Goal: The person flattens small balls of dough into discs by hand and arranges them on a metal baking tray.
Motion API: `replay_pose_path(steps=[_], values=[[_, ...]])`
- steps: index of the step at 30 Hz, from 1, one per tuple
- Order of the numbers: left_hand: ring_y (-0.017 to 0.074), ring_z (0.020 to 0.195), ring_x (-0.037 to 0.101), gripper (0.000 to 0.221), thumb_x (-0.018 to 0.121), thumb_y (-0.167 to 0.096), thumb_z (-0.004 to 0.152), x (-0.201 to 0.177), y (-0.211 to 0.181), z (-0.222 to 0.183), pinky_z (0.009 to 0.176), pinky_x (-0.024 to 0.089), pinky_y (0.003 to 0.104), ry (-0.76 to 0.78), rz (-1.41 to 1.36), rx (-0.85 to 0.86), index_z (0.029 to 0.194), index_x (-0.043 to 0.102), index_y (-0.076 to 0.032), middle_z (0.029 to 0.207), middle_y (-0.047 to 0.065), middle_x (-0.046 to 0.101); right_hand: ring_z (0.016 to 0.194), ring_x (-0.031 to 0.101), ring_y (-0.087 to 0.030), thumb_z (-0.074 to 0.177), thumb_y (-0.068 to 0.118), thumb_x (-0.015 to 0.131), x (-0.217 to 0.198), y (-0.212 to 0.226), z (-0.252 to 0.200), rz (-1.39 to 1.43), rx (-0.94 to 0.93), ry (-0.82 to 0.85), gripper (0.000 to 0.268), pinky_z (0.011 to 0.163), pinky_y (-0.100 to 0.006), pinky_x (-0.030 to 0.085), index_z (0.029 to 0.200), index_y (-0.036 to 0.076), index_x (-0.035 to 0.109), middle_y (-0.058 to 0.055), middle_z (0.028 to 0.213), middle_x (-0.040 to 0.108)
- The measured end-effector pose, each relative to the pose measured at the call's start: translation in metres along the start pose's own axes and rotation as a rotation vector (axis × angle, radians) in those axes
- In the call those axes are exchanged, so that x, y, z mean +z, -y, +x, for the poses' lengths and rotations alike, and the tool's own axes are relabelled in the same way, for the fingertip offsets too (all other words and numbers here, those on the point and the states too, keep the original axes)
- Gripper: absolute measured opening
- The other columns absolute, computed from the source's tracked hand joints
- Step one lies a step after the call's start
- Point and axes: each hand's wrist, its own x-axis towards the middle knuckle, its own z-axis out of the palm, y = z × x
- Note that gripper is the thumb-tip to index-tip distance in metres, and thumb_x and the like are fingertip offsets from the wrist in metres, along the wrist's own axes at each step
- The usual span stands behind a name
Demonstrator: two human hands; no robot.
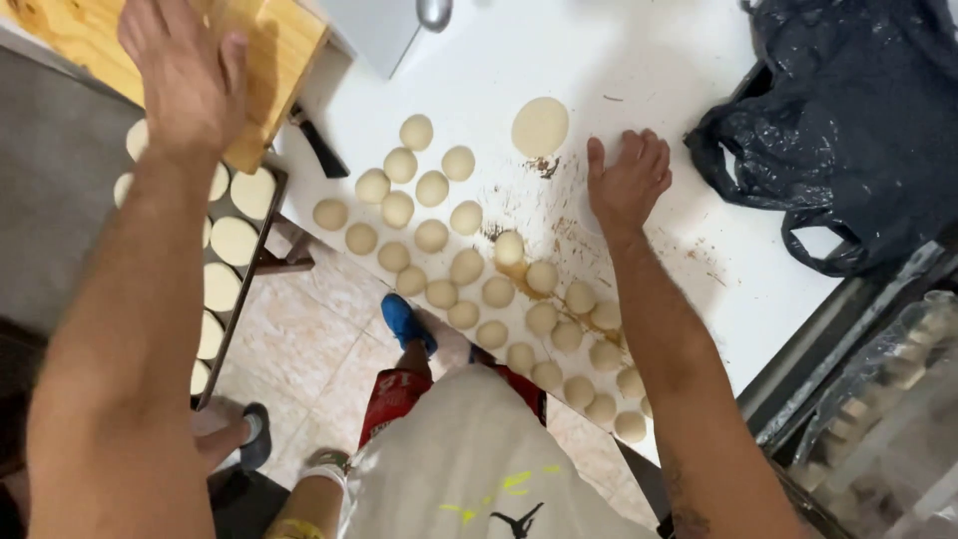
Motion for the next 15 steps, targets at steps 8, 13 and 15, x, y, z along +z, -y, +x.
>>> replay_pose_path(steps=[8, 13, 15], values=[[0.0395, 0.14, 0.044, 0.052, 0.052, -0.027, 0.108, -0.006, -0.218, -0.125, 0.123, 0.037, 0.054, 0.184, -0.754, -0.232, 0.148, 0.036, 0.002, 0.145, 0.027, 0.046, 0.13, 0.041, -0.039, 0.106, 0.063, 0.052, -0.004, 0.006, -0.015, -0.118, -0.027, 0.064, 0.06, 0.098, -0.058, 0.038, 0.129, 0.008, 0.061, -0.017, 0.136, 0.053], [0.0327, 0.134, 0.052, 0.056, 0.053, -0.033, 0.103, -0.018, -0.251, -0.186, 0.113, 0.043, 0.045, 0.414, -0.932, -0.519, 0.146, 0.04, 0.001, 0.143, 0.021, 0.052, 0.125, 0.042, -0.038, 0.108, 0.062, 0.049, -0.004, 0.007, -0.016, -0.124, -0.029, 0.051, 0.059, 0.095, -0.056, 0.039, 0.126, 0.007, 0.061, -0.017, 0.132, 0.053], [0.0298, 0.134, 0.053, 0.054, 0.054, -0.03, 0.103, -0.014, -0.237, -0.191, 0.112, 0.042, 0.042, 0.466, -0.956, -0.548, 0.146, 0.043, 0.0, 0.142, 0.018, 0.054, 0.119, 0.047, -0.038, 0.109, 0.059, 0.05, 0.001, 0.002, -0.014, -0.129, -0.079, 0.001, 0.056, 0.09, -0.055, 0.043, 0.118, 0.006, 0.063, -0.017, 0.125, 0.057]])
